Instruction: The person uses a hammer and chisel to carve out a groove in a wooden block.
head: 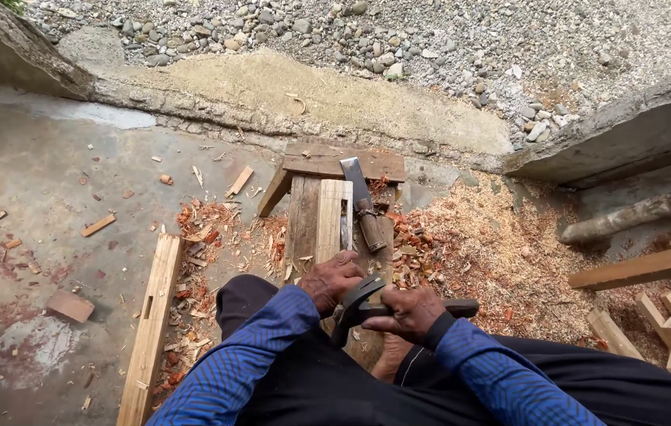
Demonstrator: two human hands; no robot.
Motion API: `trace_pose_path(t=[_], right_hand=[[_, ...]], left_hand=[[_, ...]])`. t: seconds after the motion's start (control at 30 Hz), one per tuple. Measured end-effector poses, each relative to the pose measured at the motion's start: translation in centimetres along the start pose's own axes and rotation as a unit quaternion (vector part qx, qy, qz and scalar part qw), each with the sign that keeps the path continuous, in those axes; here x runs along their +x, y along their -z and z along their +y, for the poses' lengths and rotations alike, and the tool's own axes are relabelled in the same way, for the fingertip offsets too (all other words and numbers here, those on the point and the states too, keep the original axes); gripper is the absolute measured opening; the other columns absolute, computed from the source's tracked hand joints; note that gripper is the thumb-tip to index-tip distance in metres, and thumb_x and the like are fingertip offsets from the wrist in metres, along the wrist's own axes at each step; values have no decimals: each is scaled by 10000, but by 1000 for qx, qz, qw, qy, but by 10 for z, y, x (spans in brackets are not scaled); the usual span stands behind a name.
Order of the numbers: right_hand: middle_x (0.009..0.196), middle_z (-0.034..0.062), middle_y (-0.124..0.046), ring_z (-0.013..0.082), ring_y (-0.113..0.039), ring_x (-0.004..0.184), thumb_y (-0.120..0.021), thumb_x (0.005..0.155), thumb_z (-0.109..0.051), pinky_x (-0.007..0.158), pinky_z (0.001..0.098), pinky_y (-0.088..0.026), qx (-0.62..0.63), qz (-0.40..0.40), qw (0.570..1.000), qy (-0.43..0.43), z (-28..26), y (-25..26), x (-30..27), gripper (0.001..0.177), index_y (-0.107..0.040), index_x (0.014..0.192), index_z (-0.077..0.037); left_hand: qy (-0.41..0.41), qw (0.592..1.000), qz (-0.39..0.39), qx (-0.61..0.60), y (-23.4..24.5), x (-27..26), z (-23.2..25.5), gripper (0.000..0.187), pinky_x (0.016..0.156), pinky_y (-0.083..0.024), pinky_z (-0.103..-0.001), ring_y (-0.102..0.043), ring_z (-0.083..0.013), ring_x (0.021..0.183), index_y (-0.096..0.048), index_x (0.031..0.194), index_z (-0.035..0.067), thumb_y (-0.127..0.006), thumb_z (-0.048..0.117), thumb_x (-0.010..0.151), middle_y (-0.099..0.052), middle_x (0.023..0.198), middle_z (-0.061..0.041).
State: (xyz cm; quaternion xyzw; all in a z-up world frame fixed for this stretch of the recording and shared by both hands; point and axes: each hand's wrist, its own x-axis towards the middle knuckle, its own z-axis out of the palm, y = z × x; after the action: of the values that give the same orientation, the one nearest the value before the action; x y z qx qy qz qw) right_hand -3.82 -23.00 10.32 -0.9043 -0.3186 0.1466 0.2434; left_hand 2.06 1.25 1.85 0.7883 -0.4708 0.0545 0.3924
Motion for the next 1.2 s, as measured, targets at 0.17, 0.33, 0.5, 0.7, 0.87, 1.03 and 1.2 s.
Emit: trace_pose_path(t=[0.17,0.33,0.5,0.7,0.87,1.03,1.2], right_hand=[[743,145,-659,334,-692,609,-806,791,-607,528,463,-539,-21,-14,1000,-12,-20,18,1,520,-662,819,-108],[722,124,-682,313,-709,636,-793,807,-617,564,450,-555,-10,10,999,-35,0,5,2,514,-697,922,-125],[778,85,-699,301,-712,644,-785,838,-562,544,433,-557,49,19,995,83,-17,28,5,460,-714,1019,-146],[688,60,-676,273,-697,595,-776,858,-603,536,409,-541,-40,-2,999,-13,-18,19,1,472,-697,967,-151],[654,56,-678,258,-693,549,-774,822,-602,495,393,-538,-16,25,1000,-9,-6,9,7,463,-711,947,-161],[638,87,-654,279,-681,577,-752,827,-655,507,406,-531,-15,9,1000,9,-16,18,6,548,-680,908,-118],[690,63,-667,297,-682,598,-694,816,-723,538,468,-500,-107,-9,991,-79,-3,9,13,621,-622,828,-106]], left_hand=[[13,1000,-8,25,11,13,5,195,935,-555,-414,-563,-364,1276,-664,912,119,-715,306,900,-689,1069,-42],[16,1000,-6,25,3,8,-9,166,958,-559,-407,-553,-354,1305,-670,929,122,-713,280,902,-699,1092,-37],[39,998,-13,43,8,14,0,287,902,-573,-420,-556,-346,1288,-672,910,111,-718,393,929,-688,1039,-43],[37,999,-5,23,14,16,5,185,923,-560,-395,-557,-317,1301,-681,954,127,-714,290,874,-691,1101,-20],[26,999,-16,41,-3,3,-12,164,939,-542,-380,-546,-325,1291,-670,932,119,-728,255,862,-684,1097,-37],[16,999,-27,44,7,12,-2,149,952,-542,-383,-533,-324,1297,-663,948,112,-716,231,874,-674,1093,-46],[0,997,-29,77,3,8,-20,137,975,-550,-365,-523,-309,1326,-656,982,122,-675,111,847,-662,1116,-36]])
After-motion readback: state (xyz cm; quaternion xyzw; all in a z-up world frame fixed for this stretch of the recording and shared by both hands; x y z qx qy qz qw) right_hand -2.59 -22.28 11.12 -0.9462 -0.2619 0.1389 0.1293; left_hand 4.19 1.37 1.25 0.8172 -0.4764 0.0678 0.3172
